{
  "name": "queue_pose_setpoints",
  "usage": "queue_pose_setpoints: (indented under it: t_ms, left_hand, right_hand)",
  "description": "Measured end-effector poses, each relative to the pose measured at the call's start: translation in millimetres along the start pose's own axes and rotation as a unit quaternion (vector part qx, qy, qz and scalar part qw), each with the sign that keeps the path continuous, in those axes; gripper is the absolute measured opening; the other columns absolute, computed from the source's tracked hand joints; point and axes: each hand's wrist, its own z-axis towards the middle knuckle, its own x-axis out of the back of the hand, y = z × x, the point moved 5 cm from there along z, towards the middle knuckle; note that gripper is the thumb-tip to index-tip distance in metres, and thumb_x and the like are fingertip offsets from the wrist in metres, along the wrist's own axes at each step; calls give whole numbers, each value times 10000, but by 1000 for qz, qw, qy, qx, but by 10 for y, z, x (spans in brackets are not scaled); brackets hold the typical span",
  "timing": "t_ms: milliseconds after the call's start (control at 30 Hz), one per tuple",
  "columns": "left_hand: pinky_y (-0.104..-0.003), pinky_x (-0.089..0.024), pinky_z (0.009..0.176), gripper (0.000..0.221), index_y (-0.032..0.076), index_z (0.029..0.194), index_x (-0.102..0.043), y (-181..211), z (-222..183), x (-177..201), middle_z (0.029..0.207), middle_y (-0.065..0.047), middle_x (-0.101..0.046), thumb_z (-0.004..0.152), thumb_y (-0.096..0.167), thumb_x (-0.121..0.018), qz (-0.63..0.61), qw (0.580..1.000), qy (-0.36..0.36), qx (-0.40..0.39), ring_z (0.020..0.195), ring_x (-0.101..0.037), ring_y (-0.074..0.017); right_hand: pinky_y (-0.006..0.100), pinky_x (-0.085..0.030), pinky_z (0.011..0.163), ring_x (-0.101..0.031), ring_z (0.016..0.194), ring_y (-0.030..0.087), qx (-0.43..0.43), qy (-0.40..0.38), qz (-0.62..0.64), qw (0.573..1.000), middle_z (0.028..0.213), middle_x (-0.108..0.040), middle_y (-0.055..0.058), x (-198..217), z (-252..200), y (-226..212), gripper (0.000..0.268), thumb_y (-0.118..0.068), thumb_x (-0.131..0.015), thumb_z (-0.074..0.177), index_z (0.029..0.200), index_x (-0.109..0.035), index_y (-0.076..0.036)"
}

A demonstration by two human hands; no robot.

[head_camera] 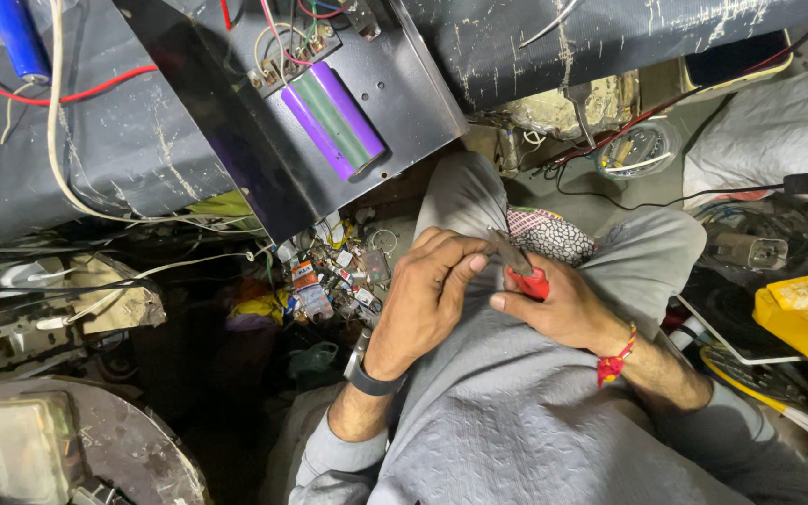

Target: The person works on the internal components of a black electronic device, handling two purple batteries and using wire cutters to trim wires inside the housing.

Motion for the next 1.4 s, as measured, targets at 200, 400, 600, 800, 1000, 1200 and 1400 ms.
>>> queue_pose_setpoints:
  t_ms: [200, 400, 600, 800, 1000, 1200, 1400]
  left_hand:
    - [-375, -516, 833, 147, 10, 1023, -727, 71, 21, 41, 930, -106, -711, 973, 146, -697, 7, 1000, 3, 4, 913, -649, -275]
    - [-365, -521, 849, 125, 11, 1018, -718, 89, 18, -2, 944, -92, -712, 987, 128, -689, 3, 1000, 21, -18, 932, -648, -267]
    - [-357, -533, 868, 66, 23, 993, -724, 118, -16, -3, 955, -70, -733, 977, 81, -696, -1, 999, 39, -32, 946, -660, -251]
    - [-363, -539, 864, 56, 5, 988, -705, 173, -27, -27, 952, -88, -712, 951, 46, -717, 3, 996, 71, -48, 960, -664, -263]
    - [-361, -545, 842, 67, 14, 986, -710, 142, -31, -3, 942, -96, -720, 943, 63, -726, 6, 996, 74, -41, 932, -681, -274]
    - [-391, -529, 846, 116, 43, 1024, -725, 230, -10, 118, 947, -109, -714, 965, 143, -709, 46, 994, 68, -71, 915, -674, -303]
    - [-394, -520, 851, 86, 42, 1000, -719, 139, -76, 110, 910, -103, -701, 962, 117, -698, 32, 990, 126, -62, 903, -658, -306]
  right_hand:
    - [277, -473, 726, -522, 776, 88, -37, -34, 55, 997, 833, -570, -27, 63, -20, 10, 224, -296, -677, 914, 1004, -619, -99]
    - [264, -485, 819, -547, 901, 86, -35, -57, 146, 987, 972, -583, -6, 20, -50, 33, 295, -223, -666, 879, 1117, -587, -68]
    - [271, -453, 796, -480, 866, 95, -41, -98, 135, 985, 946, -503, 1, 14, -49, 62, 327, -147, -658, 837, 1140, -561, -70]
    - [286, -455, 713, -481, 779, 103, -27, -76, 54, 995, 848, -511, 8, 101, -22, -53, 247, -223, -688, 879, 1023, -570, -61]
    - [335, -419, 513, -474, 538, 144, -27, 27, -70, 997, 594, -518, 40, 42, -18, 4, 302, -255, -803, 809, 858, -592, -44]
    - [265, -375, 531, -387, 594, 80, 18, 63, 33, 997, 631, -424, -39, -79, 133, 152, 236, -80, -782, 828, 809, -548, -67]
    - [268, -398, 668, -439, 737, 84, 32, -45, 116, 992, 791, -433, -33, -60, 283, 288, 217, -36, -719, 794, 876, -523, -82]
